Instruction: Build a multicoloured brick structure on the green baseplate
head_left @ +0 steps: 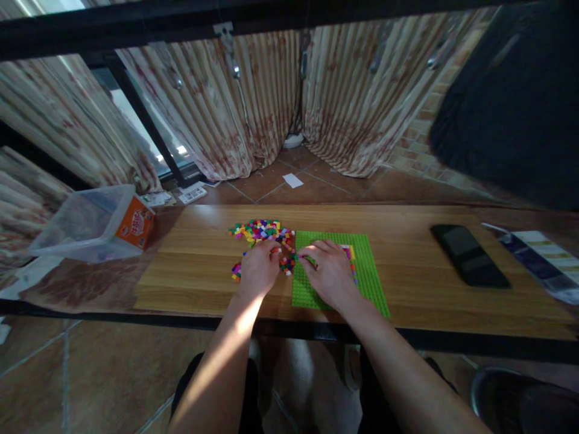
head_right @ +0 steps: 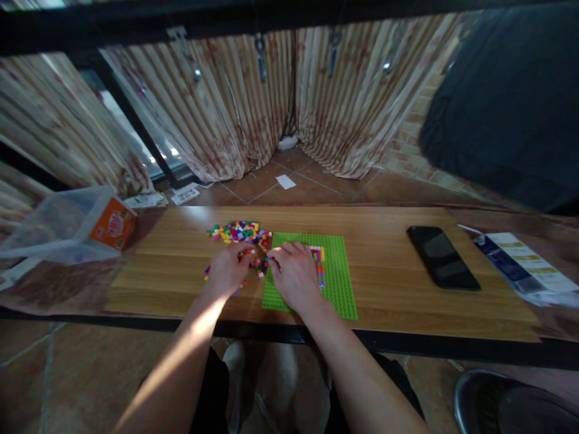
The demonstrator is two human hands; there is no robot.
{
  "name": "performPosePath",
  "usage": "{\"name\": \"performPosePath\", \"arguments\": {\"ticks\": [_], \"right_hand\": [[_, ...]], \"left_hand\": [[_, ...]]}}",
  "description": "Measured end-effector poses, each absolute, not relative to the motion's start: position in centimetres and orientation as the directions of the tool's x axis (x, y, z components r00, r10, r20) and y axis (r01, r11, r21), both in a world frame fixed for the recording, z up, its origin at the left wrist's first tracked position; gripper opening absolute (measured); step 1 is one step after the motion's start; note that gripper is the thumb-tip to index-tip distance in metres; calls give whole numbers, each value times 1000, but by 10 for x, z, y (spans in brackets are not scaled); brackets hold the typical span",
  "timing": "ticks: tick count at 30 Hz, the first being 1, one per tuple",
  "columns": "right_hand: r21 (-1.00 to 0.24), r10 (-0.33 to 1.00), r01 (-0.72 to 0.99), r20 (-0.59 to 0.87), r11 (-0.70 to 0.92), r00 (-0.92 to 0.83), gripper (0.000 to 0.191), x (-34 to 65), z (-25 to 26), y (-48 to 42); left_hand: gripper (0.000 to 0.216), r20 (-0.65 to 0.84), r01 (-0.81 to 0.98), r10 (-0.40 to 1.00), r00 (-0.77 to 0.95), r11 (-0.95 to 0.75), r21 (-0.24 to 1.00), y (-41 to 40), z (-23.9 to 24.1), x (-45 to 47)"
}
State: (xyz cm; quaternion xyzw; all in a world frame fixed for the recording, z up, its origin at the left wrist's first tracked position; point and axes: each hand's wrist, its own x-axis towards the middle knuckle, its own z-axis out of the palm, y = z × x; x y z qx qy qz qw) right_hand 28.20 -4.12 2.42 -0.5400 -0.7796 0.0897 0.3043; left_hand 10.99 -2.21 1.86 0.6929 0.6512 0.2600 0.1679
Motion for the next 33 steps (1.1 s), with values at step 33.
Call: {"name": "performPosePath", "arguments": {"ticks": [33], "right_hand": [[-679,874,612,484,406,-44,16,289,32,-39]], "left_hand": [[29,315,915,942,-113,-25,403,18,-3,93]]}}
